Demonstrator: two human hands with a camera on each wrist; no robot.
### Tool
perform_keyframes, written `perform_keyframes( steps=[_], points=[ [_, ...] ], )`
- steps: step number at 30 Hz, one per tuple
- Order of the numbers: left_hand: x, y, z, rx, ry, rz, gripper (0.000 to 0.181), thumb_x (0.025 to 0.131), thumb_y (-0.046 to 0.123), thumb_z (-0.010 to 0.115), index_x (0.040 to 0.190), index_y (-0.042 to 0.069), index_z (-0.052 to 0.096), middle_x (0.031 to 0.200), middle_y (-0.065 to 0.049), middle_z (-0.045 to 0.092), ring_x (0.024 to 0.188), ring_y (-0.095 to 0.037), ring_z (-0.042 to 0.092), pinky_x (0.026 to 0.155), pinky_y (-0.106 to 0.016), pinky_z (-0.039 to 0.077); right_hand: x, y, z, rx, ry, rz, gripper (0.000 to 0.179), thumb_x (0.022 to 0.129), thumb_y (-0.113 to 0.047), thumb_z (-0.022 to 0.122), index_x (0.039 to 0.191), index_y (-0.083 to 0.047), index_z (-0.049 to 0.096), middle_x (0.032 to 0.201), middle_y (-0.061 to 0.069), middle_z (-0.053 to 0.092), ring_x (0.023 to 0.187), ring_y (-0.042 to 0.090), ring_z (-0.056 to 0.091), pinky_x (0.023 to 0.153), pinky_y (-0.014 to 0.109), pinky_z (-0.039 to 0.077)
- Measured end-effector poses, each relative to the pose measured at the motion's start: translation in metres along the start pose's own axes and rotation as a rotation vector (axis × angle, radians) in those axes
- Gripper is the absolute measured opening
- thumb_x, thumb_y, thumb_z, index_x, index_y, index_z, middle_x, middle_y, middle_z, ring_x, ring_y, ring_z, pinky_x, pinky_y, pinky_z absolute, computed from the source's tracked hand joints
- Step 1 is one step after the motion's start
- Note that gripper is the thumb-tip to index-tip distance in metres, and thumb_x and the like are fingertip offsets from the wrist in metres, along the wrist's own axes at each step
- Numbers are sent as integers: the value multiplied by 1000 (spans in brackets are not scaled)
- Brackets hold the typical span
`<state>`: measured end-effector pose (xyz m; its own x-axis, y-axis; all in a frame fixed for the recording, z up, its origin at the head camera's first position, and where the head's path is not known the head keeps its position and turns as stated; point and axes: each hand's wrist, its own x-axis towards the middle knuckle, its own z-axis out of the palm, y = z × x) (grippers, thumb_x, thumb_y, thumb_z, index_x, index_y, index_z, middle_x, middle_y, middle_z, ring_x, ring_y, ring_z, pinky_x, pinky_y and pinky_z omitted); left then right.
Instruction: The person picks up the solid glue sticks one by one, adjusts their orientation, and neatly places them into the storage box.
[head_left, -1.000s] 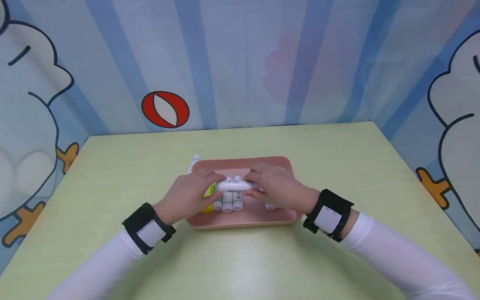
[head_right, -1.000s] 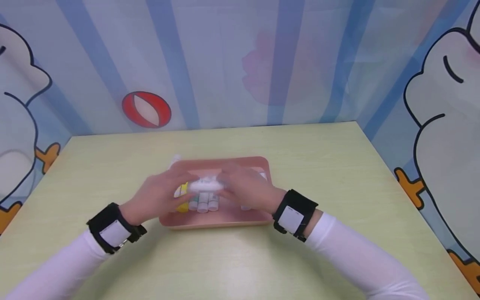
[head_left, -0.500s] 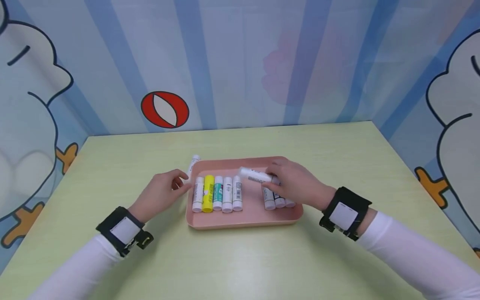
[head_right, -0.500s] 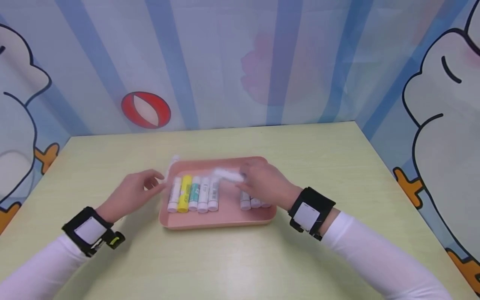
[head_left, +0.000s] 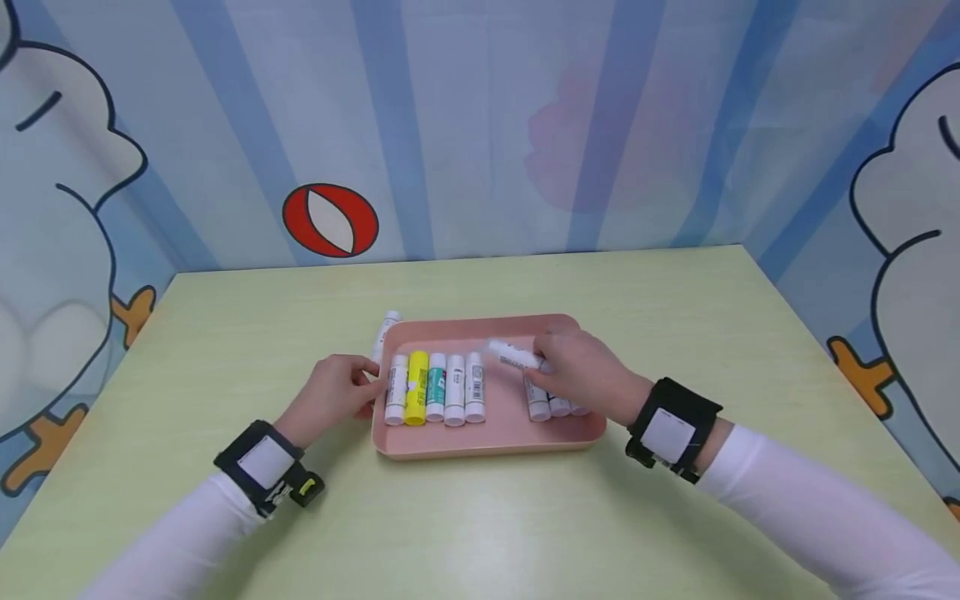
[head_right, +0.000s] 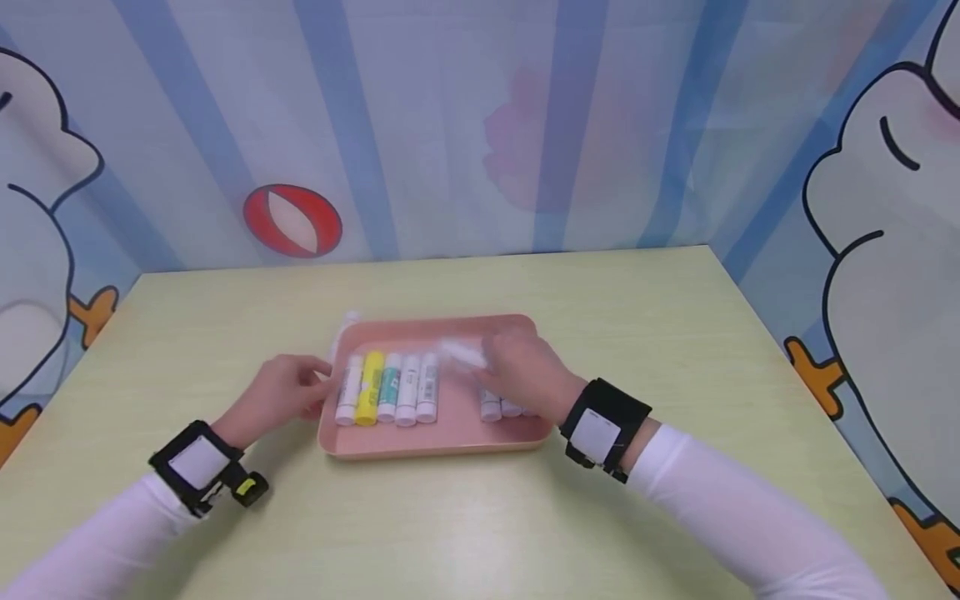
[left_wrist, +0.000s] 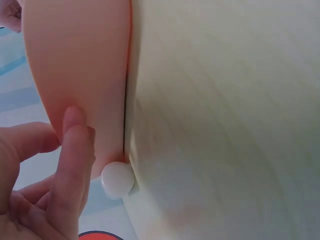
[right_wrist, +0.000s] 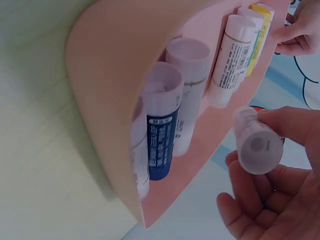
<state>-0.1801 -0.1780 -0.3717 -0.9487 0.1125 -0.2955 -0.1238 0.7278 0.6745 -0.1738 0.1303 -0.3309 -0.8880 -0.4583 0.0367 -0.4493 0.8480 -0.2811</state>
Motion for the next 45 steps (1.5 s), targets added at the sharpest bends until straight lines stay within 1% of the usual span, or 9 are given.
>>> perform_keyframes(
  steps=[7,13,17,22,25,29,34,40,45],
  points=[
    [2,0,2,-12,17,24,29,85,19,62,107,2,58,73,-9,57,59,-19,56,55,-27,47,9,-11,8,-52,-73,78,24,84,-29,63,83,-6,61,57,0,49,50,12,48,47,23,37],
    [2,0,2,-16,16,19,27,85,19,62,106,2,59,73,-9,57,56,-19,57,53,-27,48,15,-22,12,-99,-182,137,27,88,-30,56,71,-10,58,53,1,46,50,14,48,54,25,37],
    [3,-1,2,-21,18,15,27,85,18,62,107,2,60,73,-9,57,56,-18,57,53,-27,48,17,-27,15,-229,-206,110,24,88,-28,56,70,-12,59,53,0,46,52,14,48,56,25,36],
    [2,-1,3,-26,19,5,27,85,17,62,107,1,59,74,-10,57,57,-19,57,53,-27,48,19,-31,22,-438,-203,27,30,86,-35,54,64,-15,58,47,-2,39,45,13,45,45,26,31],
    [2,-1,3,-27,21,-4,28,85,17,62,107,1,59,74,-10,57,57,-19,57,54,-27,48,23,-33,27,-494,-238,8,27,84,-38,54,68,-16,55,47,-3,40,45,13,45,42,25,31],
    [2,0,3,-25,25,-21,28,85,17,62,108,2,59,74,-10,57,58,-20,57,54,-27,48,29,-34,32,-479,-303,50,30,84,-39,55,66,-15,54,50,-3,44,46,12,47,43,25,32],
    [3,1,4,-29,26,-46,29,84,18,63,109,3,59,75,-10,57,59,-20,57,53,-26,48,31,-36,31,-444,-335,84,32,84,-38,57,64,-13,55,51,-1,43,49,13,48,44,25,32],
    [2,0,4,-25,27,-18,30,85,17,62,109,2,58,74,-10,57,57,-20,56,53,-26,47,31,-35,31,-396,-372,122,33,84,-37,57,62,-13,55,51,-1,44,47,13,48,44,25,32],
    [1,0,3,-20,30,-10,30,85,17,62,110,1,59,74,-9,57,57,-20,56,52,-26,46,32,-35,30,-294,-418,173,32,84,-32,56,59,-13,54,51,-1,48,44,12,49,43,25,33]
  ],
)
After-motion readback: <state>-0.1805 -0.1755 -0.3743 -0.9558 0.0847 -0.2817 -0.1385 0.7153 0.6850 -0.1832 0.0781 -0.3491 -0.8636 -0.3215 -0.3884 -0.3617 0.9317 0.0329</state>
